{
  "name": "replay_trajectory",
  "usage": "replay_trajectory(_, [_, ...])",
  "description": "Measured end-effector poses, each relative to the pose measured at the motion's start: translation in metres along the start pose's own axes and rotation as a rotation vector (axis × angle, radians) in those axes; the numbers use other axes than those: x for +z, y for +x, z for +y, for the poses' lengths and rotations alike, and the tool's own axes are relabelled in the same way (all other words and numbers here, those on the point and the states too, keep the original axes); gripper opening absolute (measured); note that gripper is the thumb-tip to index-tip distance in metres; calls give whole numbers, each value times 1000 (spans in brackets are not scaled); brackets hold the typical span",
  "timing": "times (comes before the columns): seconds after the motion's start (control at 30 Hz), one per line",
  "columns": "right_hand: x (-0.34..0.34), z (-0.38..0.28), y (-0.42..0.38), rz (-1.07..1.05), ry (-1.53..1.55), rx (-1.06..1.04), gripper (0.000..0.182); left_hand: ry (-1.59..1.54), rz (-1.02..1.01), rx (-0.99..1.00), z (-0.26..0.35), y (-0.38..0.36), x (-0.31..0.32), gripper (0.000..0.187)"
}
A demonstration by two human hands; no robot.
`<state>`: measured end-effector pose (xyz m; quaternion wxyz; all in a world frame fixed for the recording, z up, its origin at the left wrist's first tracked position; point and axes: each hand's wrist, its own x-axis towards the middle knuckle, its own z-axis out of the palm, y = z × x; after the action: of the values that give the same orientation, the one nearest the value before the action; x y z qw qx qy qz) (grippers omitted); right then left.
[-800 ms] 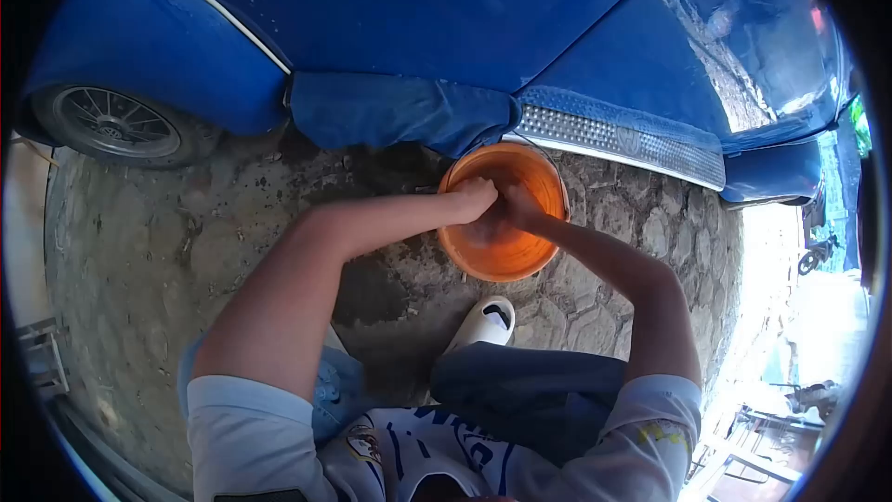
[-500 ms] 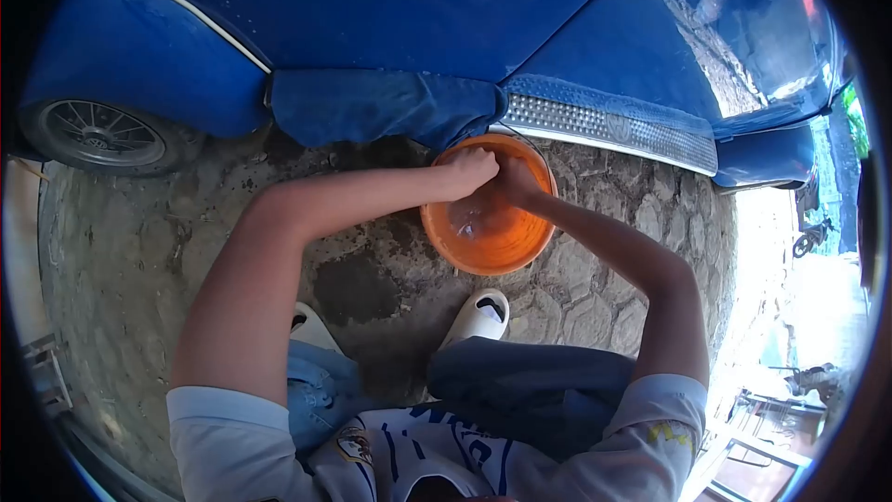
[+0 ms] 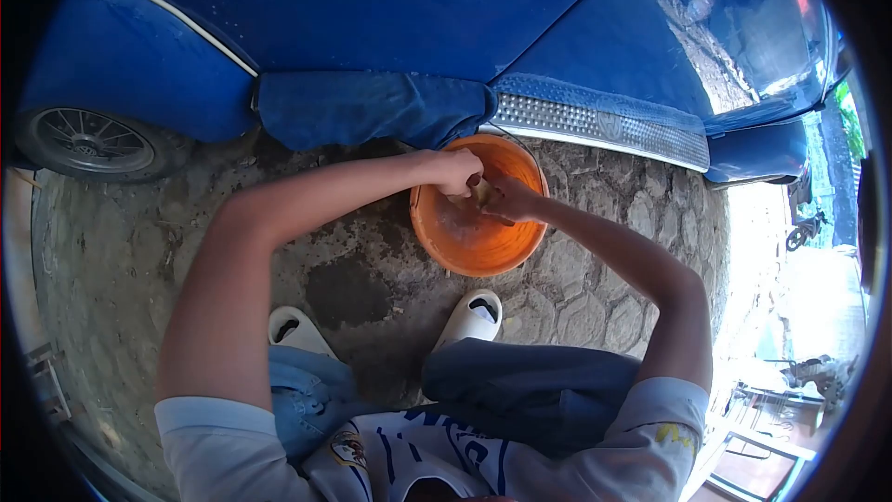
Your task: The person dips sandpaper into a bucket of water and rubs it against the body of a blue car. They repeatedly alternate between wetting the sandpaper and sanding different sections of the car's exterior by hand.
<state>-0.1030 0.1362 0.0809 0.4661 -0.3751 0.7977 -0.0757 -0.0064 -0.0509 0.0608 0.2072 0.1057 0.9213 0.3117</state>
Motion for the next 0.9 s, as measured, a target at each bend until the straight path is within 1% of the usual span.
replay_trajectory(0.03, [0,-1,-7,66,-54,-100,38,-33,99,80,1,-10,-2,32])
replay_trajectory(0.07, [1,-2,-14,134,-108,-199,34,-31,97,83,2,-20,-6,32])
replay_trajectory(0.1, [4,-1,-19,140,-104,-198,34,-100,197,120,5,-33,-15,28])
replay_trajectory(0.13, [8,0,-24,232,31,-302,36,-169,296,158,7,-45,-24,25])
replay_trajectory(0.17, [12,-1,-28,322,168,-406,39,-162,291,163,10,-58,-34,25])
replay_trajectory(0.2, [9,-7,-34,332,171,-408,39,-198,331,141,15,-73,-46,23])
replay_trajectory(0.23, [4,-18,-43,346,162,-360,35,-233,374,118,12,-82,-52,22])
replay_trajectory(0.27, [1,-26,-47,359,150,-313,32,-221,406,128,10,-89,-59,20])
replay_trajectory(0.3, [2,-30,-45,368,147,-321,32,-211,411,130,7,-95,-64,20])
replay_trajectory(0.37, [1,-39,-39,416,577,-466,25,-246,498,162,2,-106,-76,19])
replay_trajectory(0.4, [-6,-47,-41,423,567,-477,25,-235,510,166,-4,-107,-77,19])
replay_trajectory(0.47, [-22,-64,-46,412,676,-437,24,-586,507,87,-19,-103,-75,23])
replay_trajectory(0.5, [-29,-65,-44,418,667,-445,24,-579,516,93,-16,-106,-76,23])
replay_trajectory(0.57, [-44,-65,-39,407,779,-418,25,-1052,576,19,-6,-114,-69,32])
replay_trajectory(0.6, [-49,-71,-41,431,804,-413,24,-1046,583,27,-6,-117,-66,32])
replay_trajectory(0.67, [-59,-80,-47,438,840,-388,22,-1178,558,60,-5,-121,-62,40])
replay_trajectory(0.7, [-63,-85,-50,439,883,-356,20,-1174,562,68,-10,-119,-60,40])
replay_trajectory(0.77, [-74,-77,-47,420,851,-375,19,-1019,656,144,-21,-112,-56,34])
replay_trajectory(0.8, [-78,-78,-49,395,826,-386,20,-1017,654,151,-20,-114,-59,34])
replay_trajectory(0.87, [-85,-79,-55,402,849,-405,22,-724,696,294,-19,-117,-65,21])
replay_trajectory(0.9, [-88,-80,-58,401,874,-425,24,-724,692,301,-17,-120,-68,21])
